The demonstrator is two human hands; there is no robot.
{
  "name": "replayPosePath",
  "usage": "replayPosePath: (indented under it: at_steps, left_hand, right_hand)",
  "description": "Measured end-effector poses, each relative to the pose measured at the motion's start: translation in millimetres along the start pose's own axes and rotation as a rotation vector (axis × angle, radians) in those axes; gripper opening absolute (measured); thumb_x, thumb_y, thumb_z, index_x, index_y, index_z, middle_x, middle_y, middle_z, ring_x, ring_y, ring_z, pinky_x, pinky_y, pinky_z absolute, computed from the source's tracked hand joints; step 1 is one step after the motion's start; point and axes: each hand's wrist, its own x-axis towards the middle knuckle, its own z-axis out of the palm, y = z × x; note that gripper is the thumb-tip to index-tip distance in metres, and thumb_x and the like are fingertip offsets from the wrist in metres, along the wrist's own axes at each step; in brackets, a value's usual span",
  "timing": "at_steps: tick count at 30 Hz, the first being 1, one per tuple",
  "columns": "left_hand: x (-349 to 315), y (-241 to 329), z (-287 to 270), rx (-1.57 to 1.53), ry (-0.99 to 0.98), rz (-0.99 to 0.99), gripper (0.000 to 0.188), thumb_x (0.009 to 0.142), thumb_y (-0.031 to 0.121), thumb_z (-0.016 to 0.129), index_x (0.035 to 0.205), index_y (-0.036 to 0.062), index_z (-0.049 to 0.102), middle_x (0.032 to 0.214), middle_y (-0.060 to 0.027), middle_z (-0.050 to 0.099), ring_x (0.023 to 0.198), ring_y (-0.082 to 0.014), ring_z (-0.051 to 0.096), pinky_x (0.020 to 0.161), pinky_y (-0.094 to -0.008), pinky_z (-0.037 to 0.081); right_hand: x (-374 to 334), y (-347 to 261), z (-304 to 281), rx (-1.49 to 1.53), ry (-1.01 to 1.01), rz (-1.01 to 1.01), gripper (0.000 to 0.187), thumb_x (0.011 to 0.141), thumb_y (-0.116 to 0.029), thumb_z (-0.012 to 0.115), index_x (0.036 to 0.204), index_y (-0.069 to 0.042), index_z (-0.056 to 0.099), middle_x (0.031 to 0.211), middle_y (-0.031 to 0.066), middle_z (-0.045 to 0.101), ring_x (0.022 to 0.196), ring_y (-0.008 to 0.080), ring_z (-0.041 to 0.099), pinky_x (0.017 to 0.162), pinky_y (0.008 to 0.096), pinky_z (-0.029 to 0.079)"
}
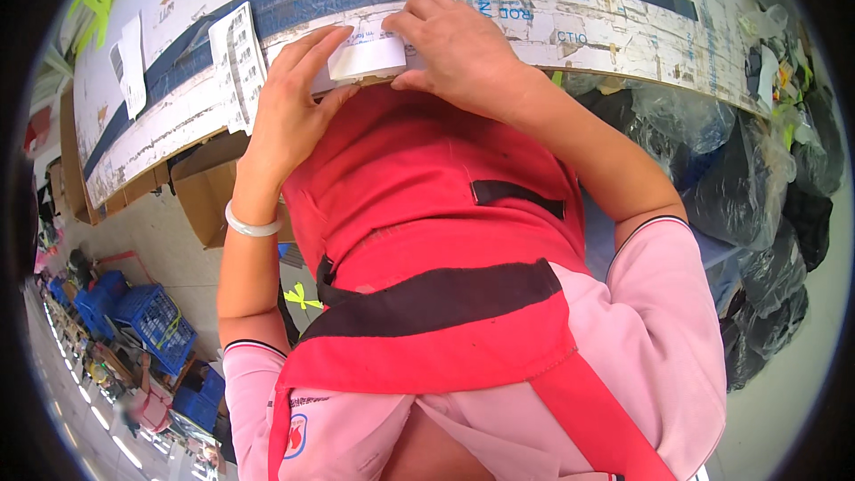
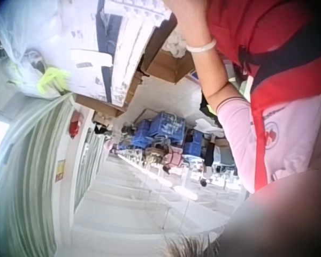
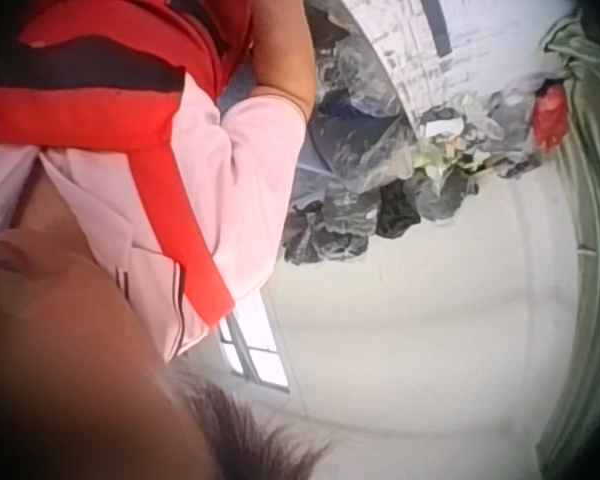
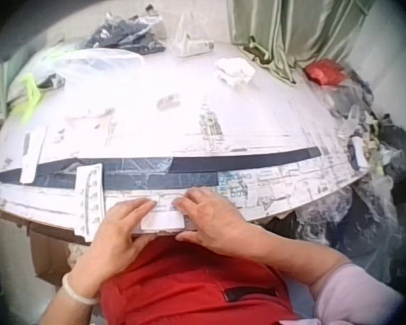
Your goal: The person is peeling and applying labels/tags to small white rectangular items on a work table.
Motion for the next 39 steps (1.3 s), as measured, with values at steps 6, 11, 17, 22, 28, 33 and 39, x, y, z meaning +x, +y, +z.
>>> replayPosePath:
  at_steps: [6,11,17,22,28,33,39]
  left_hand:
    - [-1.0,-5.9,4.0,0.009,0.008,0.050,0.049,0.074,0.007,0.070,0.121,0.0060,0.058,0.110,-0.0119,0.063,0.106,-0.0307,0.054,0.093,-0.0394,0.042]
    - [-4.2,-5.8,5.6,0.012,0.020,0.050,0.047,0.075,0.007,0.070,0.120,0.0061,0.059,0.108,-0.0113,0.063,0.104,-0.0302,0.055,0.091,-0.0393,0.042]
    - [-4.1,-6.1,4.9,0.019,0.014,0.050,0.048,0.075,0.007,0.070,0.121,0.0066,0.058,0.108,-0.0116,0.063,0.105,-0.0303,0.054,0.092,-0.0399,0.042]
    - [-4.0,-1.5,-0.8,-0.003,-0.025,-0.001,0.054,0.074,0.010,0.075,0.125,0.0079,0.058,0.118,-0.0126,0.061,0.111,-0.0316,0.053,0.097,-0.0391,0.043]
    - [-5.2,1.2,0.0,0.006,-0.013,0.026,0.055,0.075,0.010,0.074,0.127,0.0091,0.057,0.120,-0.0126,0.060,0.113,-0.0317,0.053,0.097,-0.0388,0.043]
    - [-8.8,-0.4,2.1,0.001,-0.022,0.030,0.052,0.076,0.008,0.071,0.126,0.0083,0.056,0.119,-0.0125,0.060,0.112,-0.0308,0.053,0.099,-0.0400,0.040]
    - [-17.2,8.2,-6.8,-0.194,0.130,-0.121,0.044,0.081,-0.001,0.062,0.124,0.0053,0.055,0.122,-0.0126,0.056,0.105,-0.0302,0.056,0.089,-0.0360,0.047]
  right_hand:
    - [-3.2,-4.6,8.9,-0.034,0.039,-0.014,0.045,0.073,-0.022,0.075,0.112,-0.008,0.056,0.110,0.0107,0.055,0.104,0.0311,0.053,0.091,0.0395,0.045]
    - [-5.0,-6.4,11.3,-0.031,0.029,0.001,0.041,0.075,-0.021,0.074,0.110,-0.008,0.057,0.110,0.0106,0.055,0.104,0.0309,0.054,0.091,0.0394,0.045]
    - [-6.0,-6.4,12.2,-0.028,0.051,-0.002,0.040,0.075,-0.021,0.074,0.110,-0.008,0.058,0.110,0.0105,0.056,0.103,0.0304,0.055,0.090,0.0392,0.046]
    - [-5.2,-5.6,9.5,0.022,0.053,-0.004,0.043,0.074,-0.021,0.075,0.112,-0.009,0.058,0.110,0.0108,0.057,0.104,0.0311,0.055,0.091,0.0392,0.046]
    - [-7.2,-7.5,10.1,0.014,0.056,0.012,0.045,0.074,-0.021,0.075,0.114,-0.009,0.059,0.111,0.0113,0.057,0.104,0.0315,0.056,0.091,0.0393,0.046]
    - [-8.1,-8.0,10.1,0.000,0.036,0.010,0.045,0.074,-0.021,0.075,0.114,-0.009,0.059,0.112,0.0113,0.057,0.105,0.0309,0.056,0.092,0.0393,0.046]
    - [-12.2,-4.5,-16.8,0.189,0.044,0.074,0.044,0.076,-0.022,0.074,0.116,-0.009,0.059,0.115,0.0116,0.058,0.105,0.0306,0.056,0.093,0.0388,0.045]
